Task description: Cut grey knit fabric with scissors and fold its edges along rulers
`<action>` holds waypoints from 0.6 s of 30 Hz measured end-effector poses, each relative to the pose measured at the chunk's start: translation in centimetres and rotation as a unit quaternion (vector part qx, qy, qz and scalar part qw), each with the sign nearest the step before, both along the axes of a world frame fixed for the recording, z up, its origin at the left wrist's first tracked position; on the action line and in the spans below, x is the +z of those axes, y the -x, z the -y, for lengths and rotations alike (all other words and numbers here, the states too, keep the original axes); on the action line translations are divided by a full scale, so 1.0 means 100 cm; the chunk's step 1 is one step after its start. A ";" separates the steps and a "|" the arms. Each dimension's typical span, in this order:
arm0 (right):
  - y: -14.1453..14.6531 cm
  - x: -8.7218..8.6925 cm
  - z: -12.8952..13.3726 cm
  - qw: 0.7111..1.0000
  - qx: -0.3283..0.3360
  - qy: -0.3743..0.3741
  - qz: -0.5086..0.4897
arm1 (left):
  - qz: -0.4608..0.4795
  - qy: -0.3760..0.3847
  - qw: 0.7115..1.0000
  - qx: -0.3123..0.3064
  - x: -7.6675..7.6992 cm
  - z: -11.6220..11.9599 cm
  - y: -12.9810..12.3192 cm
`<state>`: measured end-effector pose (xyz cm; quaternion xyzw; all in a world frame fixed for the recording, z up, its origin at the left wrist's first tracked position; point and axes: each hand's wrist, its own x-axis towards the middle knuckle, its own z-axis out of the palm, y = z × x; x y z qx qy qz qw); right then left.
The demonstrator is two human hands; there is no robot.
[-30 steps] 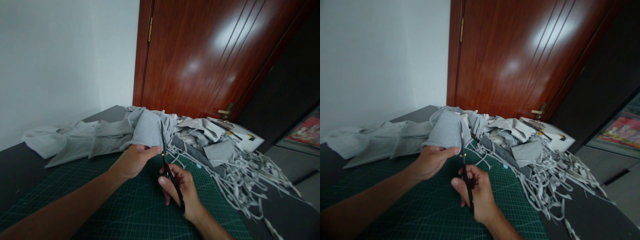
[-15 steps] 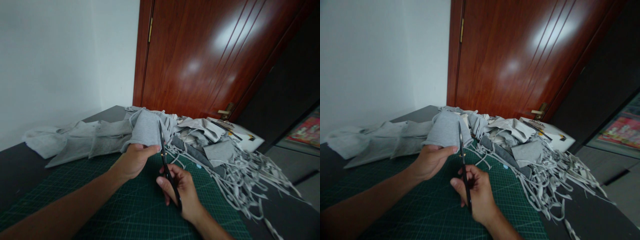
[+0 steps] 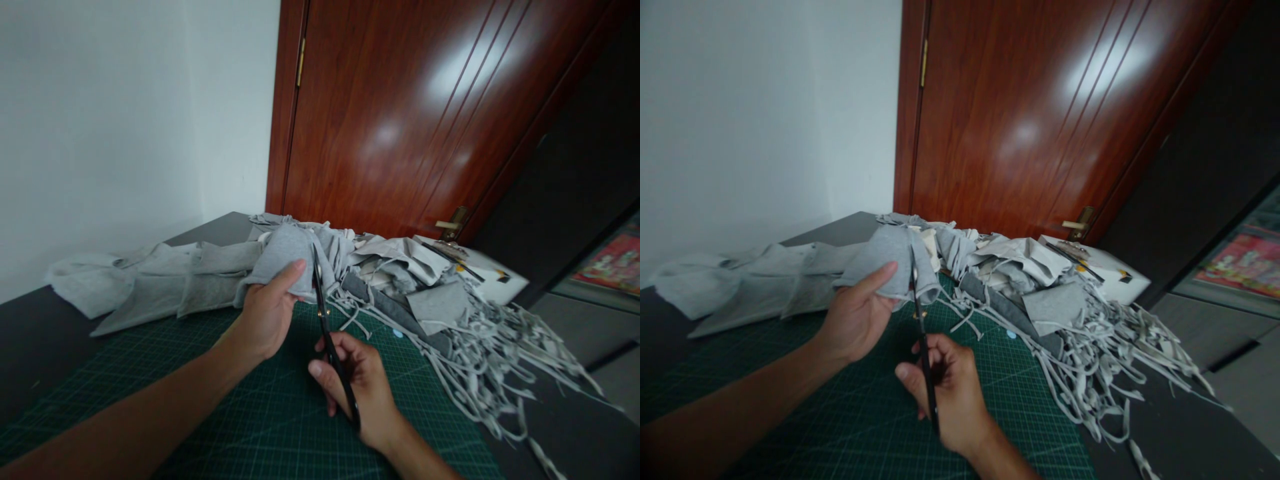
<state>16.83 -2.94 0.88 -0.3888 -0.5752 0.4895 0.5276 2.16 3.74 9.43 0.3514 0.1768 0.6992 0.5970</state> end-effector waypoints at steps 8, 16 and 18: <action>0.001 0.000 0.000 1.000 0.003 0.009 -0.003 | 0.062 0.002 0.998 0.025 -0.005 -0.010 0.002; 0.003 -0.002 0.000 1.000 0.006 0.014 0.000 | 0.056 0.011 0.998 -0.027 -0.010 -0.012 0.004; 0.004 -0.001 0.001 1.000 0.012 0.017 -0.005 | 0.053 -0.003 0.997 -0.050 -0.012 -0.012 0.005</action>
